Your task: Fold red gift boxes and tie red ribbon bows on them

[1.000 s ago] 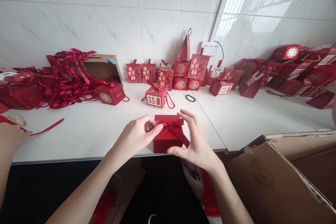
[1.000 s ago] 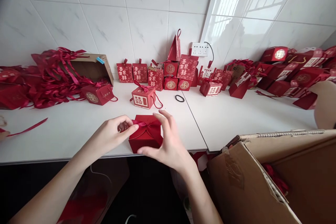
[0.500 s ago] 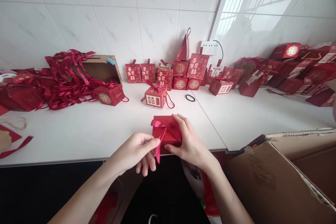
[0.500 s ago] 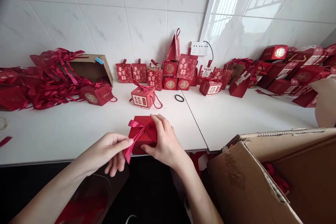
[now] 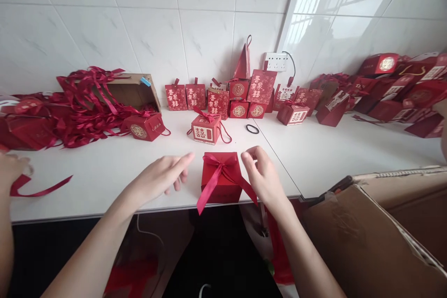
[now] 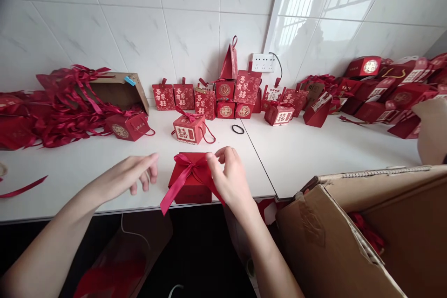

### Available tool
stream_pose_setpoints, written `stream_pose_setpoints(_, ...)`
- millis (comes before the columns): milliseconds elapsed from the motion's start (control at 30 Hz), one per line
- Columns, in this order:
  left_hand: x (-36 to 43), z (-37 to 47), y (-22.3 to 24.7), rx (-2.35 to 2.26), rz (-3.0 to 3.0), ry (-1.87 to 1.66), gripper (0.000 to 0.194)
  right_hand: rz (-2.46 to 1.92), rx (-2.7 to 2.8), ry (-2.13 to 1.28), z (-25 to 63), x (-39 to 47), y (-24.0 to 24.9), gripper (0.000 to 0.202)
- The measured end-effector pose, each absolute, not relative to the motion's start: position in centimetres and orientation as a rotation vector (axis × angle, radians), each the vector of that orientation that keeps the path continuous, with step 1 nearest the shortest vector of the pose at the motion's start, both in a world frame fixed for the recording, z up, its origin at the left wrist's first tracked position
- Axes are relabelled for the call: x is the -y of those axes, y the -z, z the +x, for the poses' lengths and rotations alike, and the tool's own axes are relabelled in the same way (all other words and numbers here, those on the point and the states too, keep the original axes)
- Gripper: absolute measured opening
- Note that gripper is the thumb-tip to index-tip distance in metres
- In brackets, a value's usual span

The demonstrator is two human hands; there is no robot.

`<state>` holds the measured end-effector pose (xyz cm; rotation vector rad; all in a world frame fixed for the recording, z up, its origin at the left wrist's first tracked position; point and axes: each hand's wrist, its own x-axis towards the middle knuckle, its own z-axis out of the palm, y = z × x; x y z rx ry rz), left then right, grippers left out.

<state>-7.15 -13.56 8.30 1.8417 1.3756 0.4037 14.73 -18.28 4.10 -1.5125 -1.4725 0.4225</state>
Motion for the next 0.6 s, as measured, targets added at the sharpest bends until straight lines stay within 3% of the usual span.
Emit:
stream_pose_setpoints(133, 12.4, -4.3, -7.9, -1.514, 2.118, -0.509, 0.052, -1.717, 1.549, -0.435, 13.7, 16.8, -5.2, 0.051)
stream_pose_setpoints(333, 13.4, -2.1, -5.2, -1.607, 2.146, -0.755, 0.036, -1.591, 1.546, -0.430, 13.6, 16.2, -3.9, 0.037)
stream_pose_setpoints(600, 14.9, -2.3, -3.4, -1.543, 1.990, -0.933, 0.035, -1.402, 1.395, -0.513, 14.1, 16.9, -2.9, 0.036)
